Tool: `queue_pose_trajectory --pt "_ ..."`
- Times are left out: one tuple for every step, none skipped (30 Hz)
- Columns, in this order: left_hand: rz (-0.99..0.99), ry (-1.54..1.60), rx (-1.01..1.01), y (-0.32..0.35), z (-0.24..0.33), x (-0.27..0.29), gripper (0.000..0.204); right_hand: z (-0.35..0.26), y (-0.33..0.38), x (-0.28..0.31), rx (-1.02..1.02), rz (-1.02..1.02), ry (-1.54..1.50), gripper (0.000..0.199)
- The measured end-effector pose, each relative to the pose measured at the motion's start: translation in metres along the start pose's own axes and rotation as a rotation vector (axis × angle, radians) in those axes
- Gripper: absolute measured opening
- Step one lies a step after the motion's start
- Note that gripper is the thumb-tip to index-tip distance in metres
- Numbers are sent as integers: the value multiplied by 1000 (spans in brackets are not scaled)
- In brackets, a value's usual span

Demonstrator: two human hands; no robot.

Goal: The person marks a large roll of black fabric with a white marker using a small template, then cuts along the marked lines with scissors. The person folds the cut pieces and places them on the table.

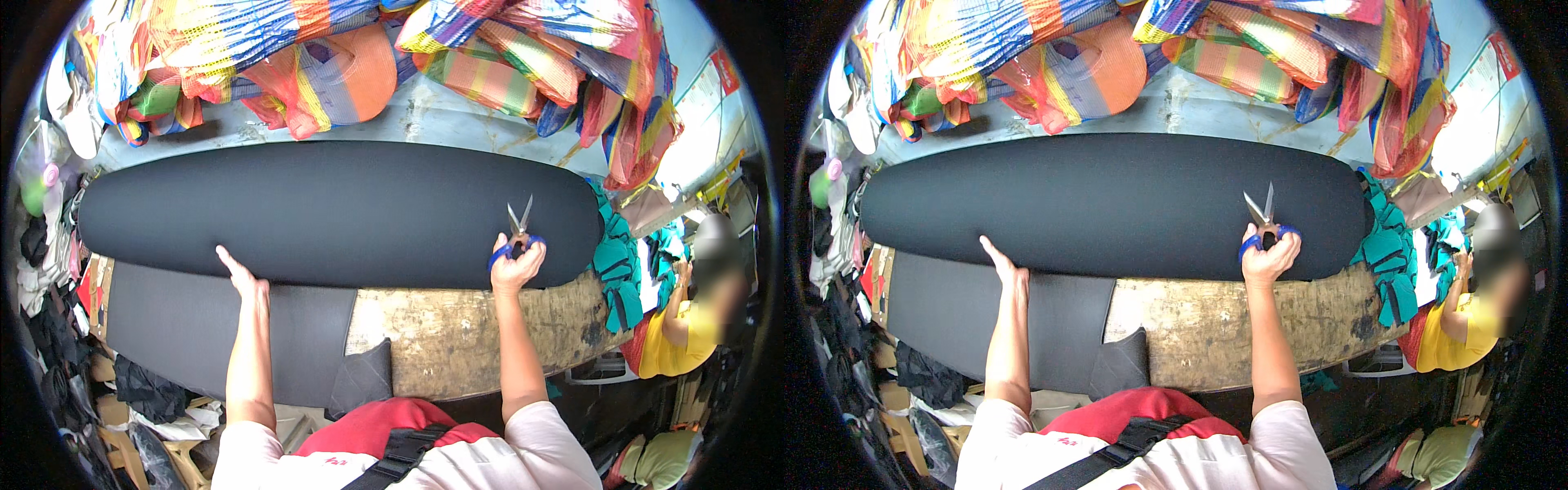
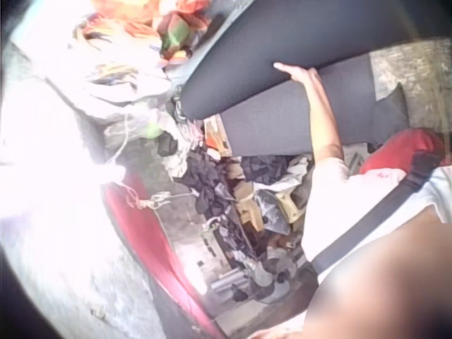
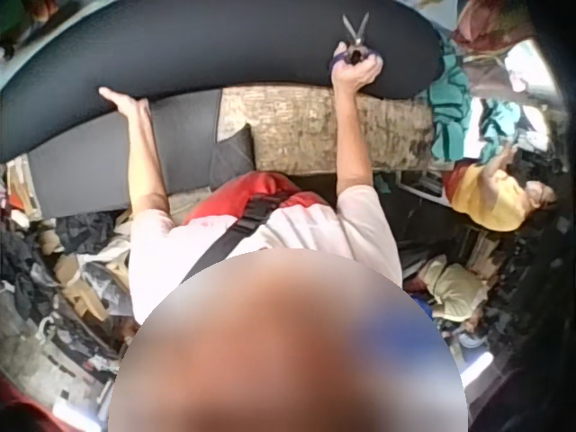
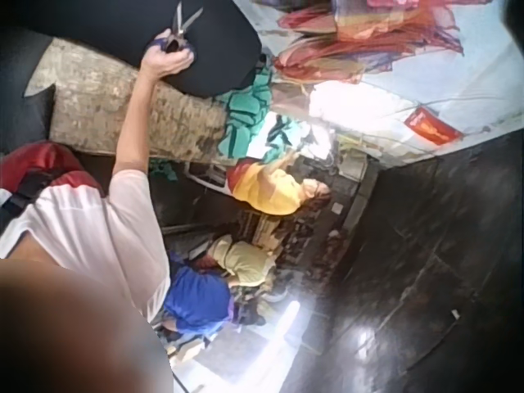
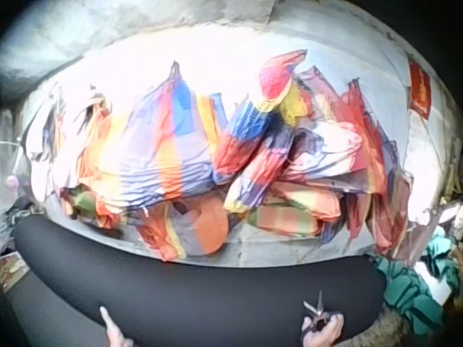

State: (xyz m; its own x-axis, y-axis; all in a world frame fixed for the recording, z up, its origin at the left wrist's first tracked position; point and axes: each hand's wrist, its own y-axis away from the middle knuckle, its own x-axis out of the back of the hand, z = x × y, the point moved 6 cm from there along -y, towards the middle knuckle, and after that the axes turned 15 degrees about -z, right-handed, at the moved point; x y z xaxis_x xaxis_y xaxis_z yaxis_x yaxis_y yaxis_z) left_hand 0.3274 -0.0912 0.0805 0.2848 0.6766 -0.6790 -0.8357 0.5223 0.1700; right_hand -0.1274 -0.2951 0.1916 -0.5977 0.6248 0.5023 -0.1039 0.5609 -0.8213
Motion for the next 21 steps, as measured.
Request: queue_pose_trajectory --pt "54 -22 7 -9 -1 0 100 0 -4 -5 7 28 -15 41" --pt "94 -59 -6 -17 -3 0 101 -2 -8 -11 32 37 -1 42" --pt "101 -61 11 -24 -5 0 101 -2 -11 -16 18 31 0 42" --pt "101 -58 28 -31 -8 -2 101 -1 -14 -20 16 41 -11 43" --pt "60 -32 13 -37 -10 -5 102 -2 -16 -24 29 40 20 44" --pt "22 -9 2 -41 -12 -8 102 0 -18 -27 30 50 17 43" --pt "44 5 4 -43 -14 -7 103 1 -18 -29 29 52 15 43" --pt "52 -25 -19 -43 -15 -7 103 3 -18 -33 13 34 -6 43" --pt "76 -42 -37 -44 -15 -7 103 3 -19 -35 30 37 7 42" --pt "131 -50 -44 -43 -16 -4 103 3 -18 -37 56 47 2 41" --pt "145 -47 -42 -45 -17 -6 102 4 -20 -41 58 46 -16 40" --pt "103 -37 -81 -50 -17 -11 101 5 -24 -47 62 46 -40 40" --pt "88 -27 -95 -53 -17 -14 101 6 -27 -53 66 42 -55 39" --pt "85 -8 -100 -58 -19 -17 100 5 -33 -59 86 63 -38 39" --pt "74 -31 -115 -63 -19 -20 99 5 -38 -66 96 66 -28 39" --pt "54 -31 -124 -69 -20 -24 99 4 -43 -73 108 65 -21 40" --pt "56 -22 -132 -73 -20 -26 99 3 -48 -78 104 72 -33 40" --pt "72 -1 -145 -76 -20 -25 99 5 -51 -83 75 34 -70 43" --pt "89 -7 -151 -77 -19 -24 99 3 -53 -85 95 28 -51 42" --pt "112 3 -141 -76 -19 -22 99 1 -53 -84 118 22 -44 41" --pt "126 2 -119 -74 -19 -20 101 1 -52 -82 132 23 -27 40"
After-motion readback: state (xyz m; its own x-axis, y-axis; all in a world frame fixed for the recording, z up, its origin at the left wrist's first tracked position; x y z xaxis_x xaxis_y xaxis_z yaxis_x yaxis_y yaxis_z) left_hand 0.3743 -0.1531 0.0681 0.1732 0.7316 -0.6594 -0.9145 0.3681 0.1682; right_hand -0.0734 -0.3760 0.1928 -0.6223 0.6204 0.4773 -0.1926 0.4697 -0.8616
